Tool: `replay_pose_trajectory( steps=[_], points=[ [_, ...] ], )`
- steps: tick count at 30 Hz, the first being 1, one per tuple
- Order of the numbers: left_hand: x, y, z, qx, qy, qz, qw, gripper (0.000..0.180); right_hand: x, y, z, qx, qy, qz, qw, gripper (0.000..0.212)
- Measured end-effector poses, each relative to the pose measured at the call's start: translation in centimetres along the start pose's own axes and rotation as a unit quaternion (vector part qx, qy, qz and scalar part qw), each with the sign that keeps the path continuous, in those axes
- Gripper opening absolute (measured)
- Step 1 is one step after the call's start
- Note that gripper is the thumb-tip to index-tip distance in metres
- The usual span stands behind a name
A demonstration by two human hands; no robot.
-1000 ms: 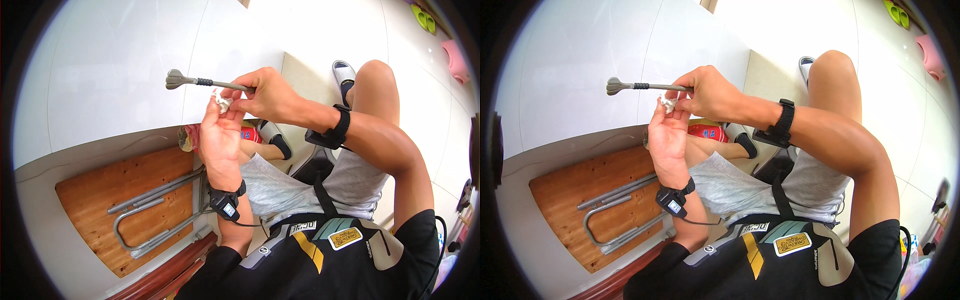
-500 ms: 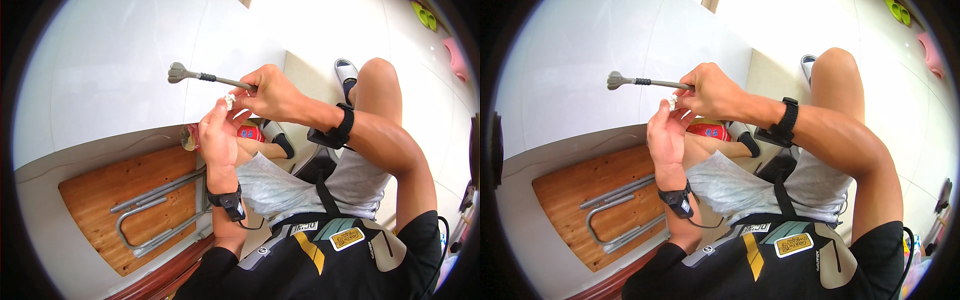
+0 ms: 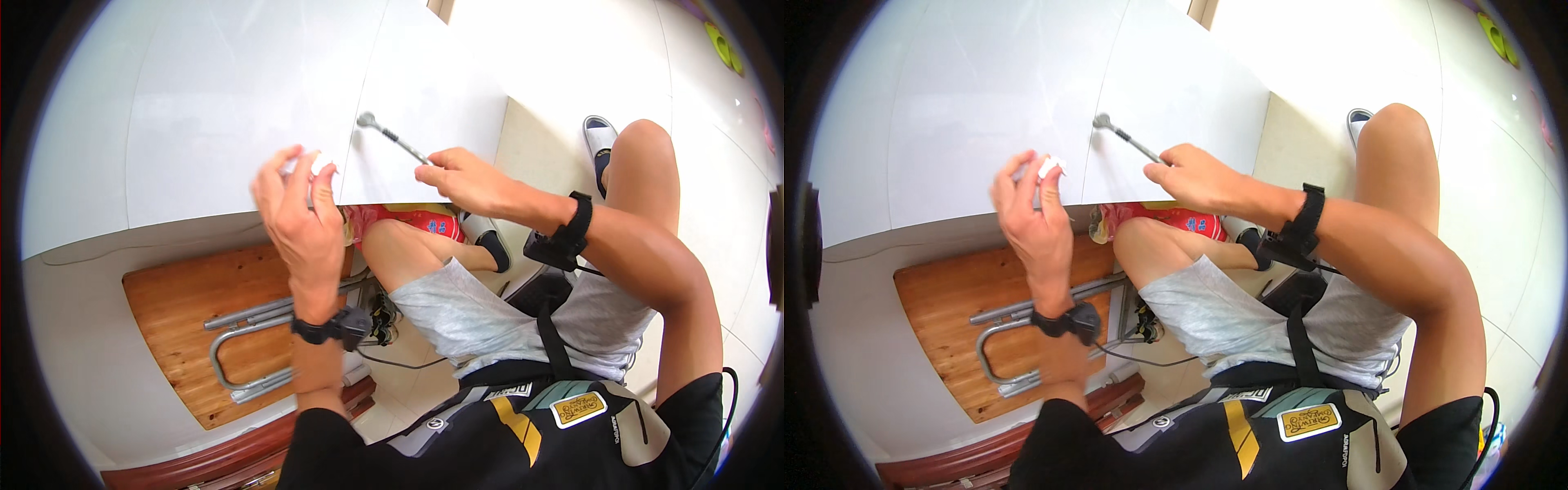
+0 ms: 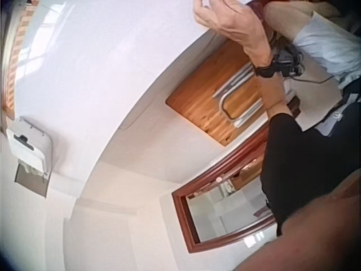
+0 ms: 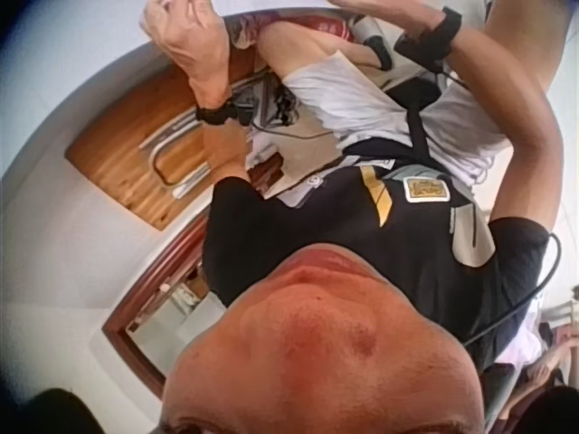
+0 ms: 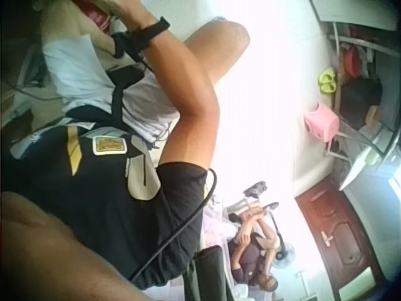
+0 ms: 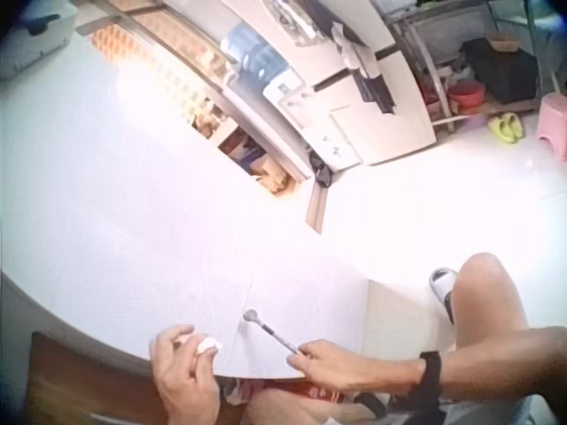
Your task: The recorder is patching a hole or blemish on a white surface using a small applicator tool and putty.
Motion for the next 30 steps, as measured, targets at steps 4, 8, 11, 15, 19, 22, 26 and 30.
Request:
replay_pose_trajectory(
  steps=[4, 8, 11, 15, 19, 22, 26, 30],
  points=[
    [4.4, -0.3, -2.4, 0.223, -0.011, 0.126, 0.967, 0.017, 0.3, -0.7, 1.5, -0.001, -0.055, -0.008, 0.998, 0.040],
    [7.2, -2.3, -0.5, 0.290, -0.056, 0.179, 0.939, 0.017, 1.4, -0.5, 0.4, -0.016, -0.016, -0.038, 0.999, 0.039],
    [7.0, -2.2, 0.3, 0.337, -0.090, 0.217, 0.912, 0.016, 1.7, -0.5, -0.4, -0.013, 0.027, -0.040, 0.999, 0.038],
    [5.6, -3.1, 0.2, 0.343, -0.163, 0.254, 0.889, 0.015, 1.1, -0.3, 0.0, 0.011, 0.029, -0.053, 0.998, 0.037],
    [9.8, -2.9, -2.9, 0.400, -0.057, 0.250, 0.880, 0.017, 0.1, -1.5, 0.3, 0.026, 0.000, -0.048, 0.998, 0.036],
    [12.1, -2.0, -5.2, 0.407, 0.037, 0.198, 0.891, 0.015, 0.2, -2.2, -0.3, 0.017, 0.027, -0.096, 0.995, 0.037],
    [6.5, -4.1, -1.0, 0.370, -0.101, 0.272, 0.882, 0.016, 0.4, -2.5, -1.2, 0.014, 0.089, -0.132, 0.987, 0.037],
    [3.8, -3.4, -0.8, 0.315, -0.158, 0.228, 0.908, 0.017, 0.3, -2.8, -0.9, -0.014, 0.080, -0.135, 0.988, 0.037]
  ],
)
Point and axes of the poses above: each hand's wrist, its own x-axis towards the middle knuckle, its own z-axis out of the palm, y = z × x, the point moved 3 cm from there along x, towards the middle knuckle, and after that the axes turned 10 degrees about -y, right-handed, at the moved point
